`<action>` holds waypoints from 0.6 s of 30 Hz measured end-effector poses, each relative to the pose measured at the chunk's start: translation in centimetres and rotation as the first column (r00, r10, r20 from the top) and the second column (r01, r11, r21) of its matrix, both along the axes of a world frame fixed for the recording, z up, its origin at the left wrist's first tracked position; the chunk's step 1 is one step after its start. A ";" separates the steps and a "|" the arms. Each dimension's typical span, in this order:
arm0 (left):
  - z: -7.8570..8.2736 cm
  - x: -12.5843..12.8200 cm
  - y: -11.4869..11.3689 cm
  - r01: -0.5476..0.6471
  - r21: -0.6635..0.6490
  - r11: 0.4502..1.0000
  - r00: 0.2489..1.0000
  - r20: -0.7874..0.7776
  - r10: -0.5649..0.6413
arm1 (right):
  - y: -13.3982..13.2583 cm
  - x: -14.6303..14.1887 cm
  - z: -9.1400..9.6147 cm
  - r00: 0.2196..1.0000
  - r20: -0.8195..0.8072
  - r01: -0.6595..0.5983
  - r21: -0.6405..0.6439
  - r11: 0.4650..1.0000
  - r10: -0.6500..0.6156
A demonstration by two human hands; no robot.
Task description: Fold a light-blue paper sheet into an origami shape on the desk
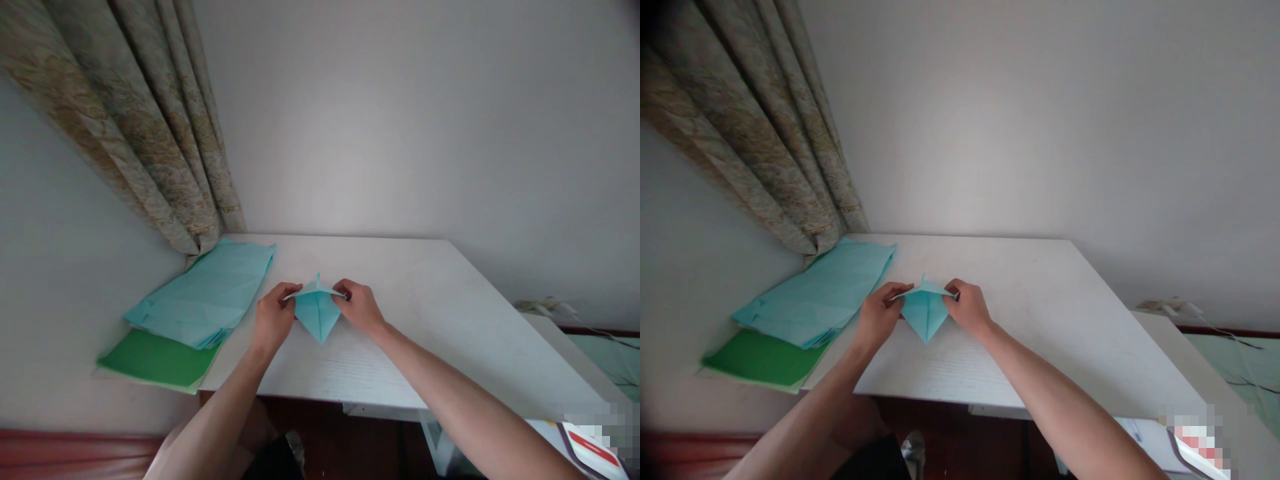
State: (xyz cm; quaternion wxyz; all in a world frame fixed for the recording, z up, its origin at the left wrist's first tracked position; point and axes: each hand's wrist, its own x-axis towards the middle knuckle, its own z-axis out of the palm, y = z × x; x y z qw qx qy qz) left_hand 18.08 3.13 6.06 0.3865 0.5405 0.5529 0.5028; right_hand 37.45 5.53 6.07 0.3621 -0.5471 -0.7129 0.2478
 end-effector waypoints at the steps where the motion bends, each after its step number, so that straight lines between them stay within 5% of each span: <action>1: -0.1 -0.1 0.2 0.008 -0.013 1.000 1.000 0.024 -0.008 | 0.1 0.0 -0.3 0.997 -0.068 -0.033 -0.035 0.999 0.031; 5: -0.2 -0.3 0.6 0.043 -0.054 0.998 0.973 0.230 -0.030 | 0.5 -0.3 -1.2 0.924 -0.353 -0.216 -0.161 0.963 0.148; 10: 0.4 -0.4 0.5 0.144 -0.102 0.984 0.833 0.549 -0.064 | 0.6 -0.1 -0.6 0.770 -0.586 -0.371 -0.093 0.924 0.250; 18: 1.2 -1.0 0.4 0.269 -0.144 0.952 0.674 0.734 -0.080 | 0.4 0.6 -0.7 0.629 -0.716 -0.540 -0.123 0.833 0.302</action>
